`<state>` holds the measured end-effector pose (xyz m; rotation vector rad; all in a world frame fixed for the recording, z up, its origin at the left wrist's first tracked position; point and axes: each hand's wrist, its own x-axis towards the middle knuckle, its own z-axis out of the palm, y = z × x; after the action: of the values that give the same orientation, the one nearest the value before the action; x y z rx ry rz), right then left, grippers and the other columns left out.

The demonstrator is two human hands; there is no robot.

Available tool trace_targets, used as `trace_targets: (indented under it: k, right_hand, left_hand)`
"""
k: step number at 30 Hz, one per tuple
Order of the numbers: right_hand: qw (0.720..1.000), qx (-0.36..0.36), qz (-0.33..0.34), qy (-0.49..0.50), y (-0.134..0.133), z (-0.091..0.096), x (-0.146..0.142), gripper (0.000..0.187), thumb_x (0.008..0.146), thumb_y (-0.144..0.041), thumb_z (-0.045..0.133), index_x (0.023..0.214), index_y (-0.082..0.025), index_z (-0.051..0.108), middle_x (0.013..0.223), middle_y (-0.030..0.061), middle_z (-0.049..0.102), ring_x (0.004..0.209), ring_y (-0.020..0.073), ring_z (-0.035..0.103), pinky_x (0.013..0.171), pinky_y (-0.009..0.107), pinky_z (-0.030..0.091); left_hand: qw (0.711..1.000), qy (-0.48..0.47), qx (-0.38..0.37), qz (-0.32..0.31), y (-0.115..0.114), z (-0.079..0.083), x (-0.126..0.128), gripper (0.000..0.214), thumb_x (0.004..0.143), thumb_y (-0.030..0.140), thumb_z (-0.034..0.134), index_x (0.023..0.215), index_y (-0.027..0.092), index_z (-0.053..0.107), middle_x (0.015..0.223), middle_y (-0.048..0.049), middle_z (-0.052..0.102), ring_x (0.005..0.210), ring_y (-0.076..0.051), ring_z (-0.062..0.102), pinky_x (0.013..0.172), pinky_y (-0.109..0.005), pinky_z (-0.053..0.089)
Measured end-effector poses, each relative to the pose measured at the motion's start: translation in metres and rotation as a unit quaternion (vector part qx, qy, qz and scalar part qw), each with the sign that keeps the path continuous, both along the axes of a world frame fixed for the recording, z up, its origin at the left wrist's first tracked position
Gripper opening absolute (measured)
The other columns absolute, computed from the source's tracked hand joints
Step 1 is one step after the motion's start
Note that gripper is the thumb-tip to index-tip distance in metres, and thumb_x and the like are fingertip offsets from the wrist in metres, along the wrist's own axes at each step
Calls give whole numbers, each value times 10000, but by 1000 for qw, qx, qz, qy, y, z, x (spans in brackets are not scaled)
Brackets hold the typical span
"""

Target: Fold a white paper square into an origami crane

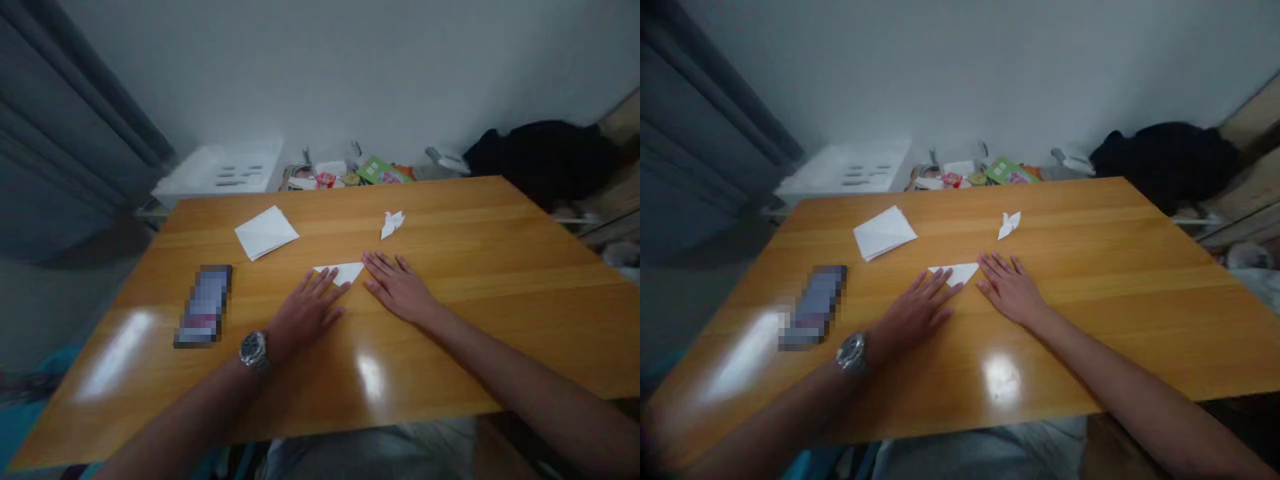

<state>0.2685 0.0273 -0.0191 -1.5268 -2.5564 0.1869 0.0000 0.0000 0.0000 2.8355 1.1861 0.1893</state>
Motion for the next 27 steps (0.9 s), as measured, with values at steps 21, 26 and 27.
trace_targets:
  k: [21, 26, 27]
  right_hand:
    - [981, -16, 187, 47, -42, 20, -28, 602, 1041, -500, 361, 1536, -160, 402, 1589, 142, 396, 1502, 280, 308, 1240, 558, 197]
    - [980, -23, 190, 59, -45, 18, -34, 608, 1044, -481, 370, 1549, -142, 375, 1580, 150, 411, 1498, 278, 316, 1245, 536, 210]
    - [979, -25, 194, 63, -44, 18, -33, 591, 1047, -470, 369, 1542, -148, 388, 1576, 144, 420, 1492, 277, 329, 1241, 535, 222]
  left_hand:
    - [993, -33, 46, 102, 18, 0, 4, 514, 1036, 439, 409, 1443, 142, 512, 1465, -170, 516, 1345, -306, 487, 1172, -484, 359]
    - [994, -69, 36, 75, 21, -4, 4, 473, 1036, 369, 421, 1430, 122, 507, 1433, -143, 540, 1319, -281, 485, 1163, -443, 375]
    - [994, -75, 35, 75, 22, -5, 3, 473, 1032, 367, 432, 1431, 124, 506, 1434, -143, 536, 1319, -283, 482, 1162, -444, 375]
